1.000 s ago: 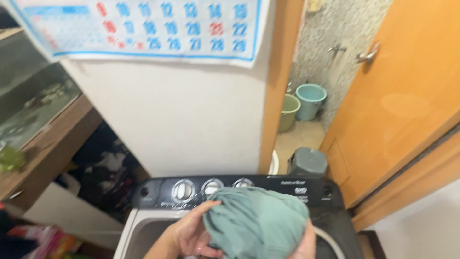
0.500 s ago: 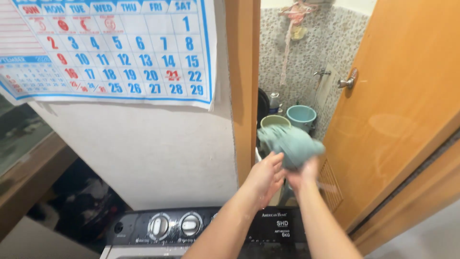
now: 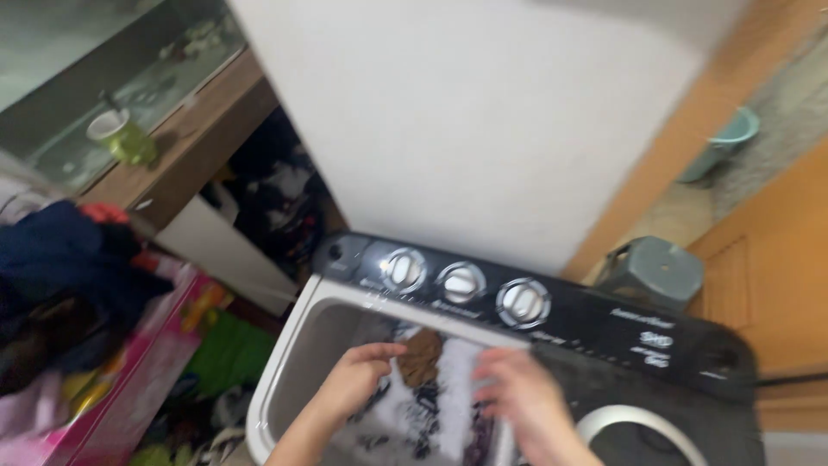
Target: The person hand-washes clothes in a tub using a brush and then transfers various clothing items into a twin-tub washing machine.
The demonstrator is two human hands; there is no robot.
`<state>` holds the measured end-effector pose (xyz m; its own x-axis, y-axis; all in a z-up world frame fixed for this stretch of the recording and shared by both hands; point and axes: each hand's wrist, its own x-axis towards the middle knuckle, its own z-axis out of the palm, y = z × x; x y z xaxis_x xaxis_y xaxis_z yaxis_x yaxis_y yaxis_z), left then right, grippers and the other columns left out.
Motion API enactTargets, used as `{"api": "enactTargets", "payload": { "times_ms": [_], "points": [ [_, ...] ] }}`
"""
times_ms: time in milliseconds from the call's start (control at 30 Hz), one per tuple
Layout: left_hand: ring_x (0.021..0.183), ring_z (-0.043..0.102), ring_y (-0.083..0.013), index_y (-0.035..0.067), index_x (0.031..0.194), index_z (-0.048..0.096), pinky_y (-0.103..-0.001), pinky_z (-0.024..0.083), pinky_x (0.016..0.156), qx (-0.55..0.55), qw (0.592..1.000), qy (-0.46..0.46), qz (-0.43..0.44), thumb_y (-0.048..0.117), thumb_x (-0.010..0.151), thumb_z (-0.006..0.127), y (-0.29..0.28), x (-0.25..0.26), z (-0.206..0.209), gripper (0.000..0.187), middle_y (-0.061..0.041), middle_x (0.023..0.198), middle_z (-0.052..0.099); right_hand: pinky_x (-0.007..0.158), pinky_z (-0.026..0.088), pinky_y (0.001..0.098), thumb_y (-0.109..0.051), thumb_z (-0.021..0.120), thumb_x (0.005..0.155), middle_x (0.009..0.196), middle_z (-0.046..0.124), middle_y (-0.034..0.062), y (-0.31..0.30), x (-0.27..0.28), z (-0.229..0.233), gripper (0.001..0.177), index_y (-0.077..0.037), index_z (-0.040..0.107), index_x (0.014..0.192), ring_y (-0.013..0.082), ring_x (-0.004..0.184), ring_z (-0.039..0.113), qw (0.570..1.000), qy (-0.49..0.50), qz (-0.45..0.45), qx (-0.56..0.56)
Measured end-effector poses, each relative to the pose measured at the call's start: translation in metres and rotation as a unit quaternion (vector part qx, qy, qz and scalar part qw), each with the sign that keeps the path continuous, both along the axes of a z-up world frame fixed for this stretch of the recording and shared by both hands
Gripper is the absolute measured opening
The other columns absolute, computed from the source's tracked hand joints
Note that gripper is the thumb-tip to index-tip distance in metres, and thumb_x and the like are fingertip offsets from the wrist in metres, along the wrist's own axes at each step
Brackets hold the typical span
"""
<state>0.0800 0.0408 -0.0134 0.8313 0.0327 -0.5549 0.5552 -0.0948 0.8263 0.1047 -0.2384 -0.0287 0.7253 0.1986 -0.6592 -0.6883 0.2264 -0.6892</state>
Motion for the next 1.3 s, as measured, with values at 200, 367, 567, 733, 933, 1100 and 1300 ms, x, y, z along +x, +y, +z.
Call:
{"api": "enactTargets", "payload": {
  "times_ms": [200,367,567,733,933,1100,1300],
  "points": [
    [0.107,0.069,-0.0297,0.01,0.118,0.074,-0.037,0.052,0.095,0.296,0.951,-0.084,-0.006,0.001,0.079,0.057,0.073,-0.068,-0.068,0.044,-0.017,0.11,0.076,0.069,0.054,0.0513,-0.023,0.065,0.086,0.099,0.066,0.0136,0.15,0.007,-0.269,0.039,-0.011,0.07,0.122,0.0311,0.085,0.068,0.877,0.026,0.409,-0.252],
    [0.119,0.061,-0.0377,0.01,0.115,0.072,-0.044,0.048,0.101,0.376,0.917,-0.131,-0.029,-0.003,0.073,0.053,0.11,-0.092,-0.101,0.048,-0.016,0.122,0.071,0.107,0.048,0.0462,-0.018,0.062,0.09,0.149,0.044,0.011,0.172,0.05,-0.382,0.054,-0.027,0.047,0.141,0.0351,0.13,0.054,0.614,-0.276,0.482,-0.561],
    [0.115,0.061,-0.0409,0.003,0.12,0.066,-0.046,0.048,0.101,0.37,0.909,-0.189,0.016,-0.001,0.08,0.057,0.122,-0.089,-0.118,0.041,-0.019,0.121,0.069,0.113,0.042,0.0415,-0.008,0.062,0.087,0.158,0.042,0.0049,0.189,0.029,-0.438,0.088,-0.038,0.022,0.158,0.0321,0.136,0.049,0.507,-0.318,0.545,-0.588],
    [0.117,0.059,-0.0412,0.003,0.123,0.064,-0.047,0.049,0.098,0.378,0.909,-0.174,-0.003,0.005,0.085,0.062,0.123,-0.089,-0.114,0.038,-0.017,0.122,0.068,0.099,0.054,0.0355,-0.029,0.077,0.08,0.125,0.068,0.0125,0.166,0.005,-0.451,0.069,-0.022,0.047,0.141,0.0256,0.112,0.068,0.535,-0.153,0.718,-0.418],
    [0.133,0.047,-0.044,0.017,0.147,0.044,-0.046,0.044,0.107,0.34,0.933,-0.061,-0.101,0.014,0.069,0.084,0.115,-0.077,-0.106,0.089,-0.012,0.151,0.047,0.067,0.053,0.033,-0.017,0.077,0.072,0.086,0.072,0.0092,0.19,0.048,-0.258,0.035,-0.005,0.077,0.105,0.018,0.074,0.066,0.79,-0.149,0.508,-0.309],
    [0.134,0.045,-0.0412,0.024,0.158,0.029,-0.044,0.045,0.106,0.244,0.965,-0.065,-0.066,0.02,0.057,0.097,0.078,-0.058,-0.118,0.121,-0.016,0.156,0.036,0.043,0.049,0.0334,0.004,0.065,0.07,0.064,0.07,0.0082,0.179,0.028,-0.048,0.027,0.002,0.076,0.095,0.0147,0.048,0.061,0.902,-0.189,0.379,-0.083],
    [0.111,0.069,-0.0183,0.001,0.134,0.069,-0.031,0.055,0.096,-0.134,0.954,-0.198,0.18,0.014,0.092,0.076,0.044,-0.03,-0.11,0.045,-0.011,0.123,0.076,0.07,0.055,0.0315,0.005,0.058,0.064,0.1,0.074,0.0103,0.119,-0.002,0.027,0.053,0.004,0.068,0.116,0.0167,0.083,0.068,0.95,-0.251,0.161,0.095]
  ]
}}
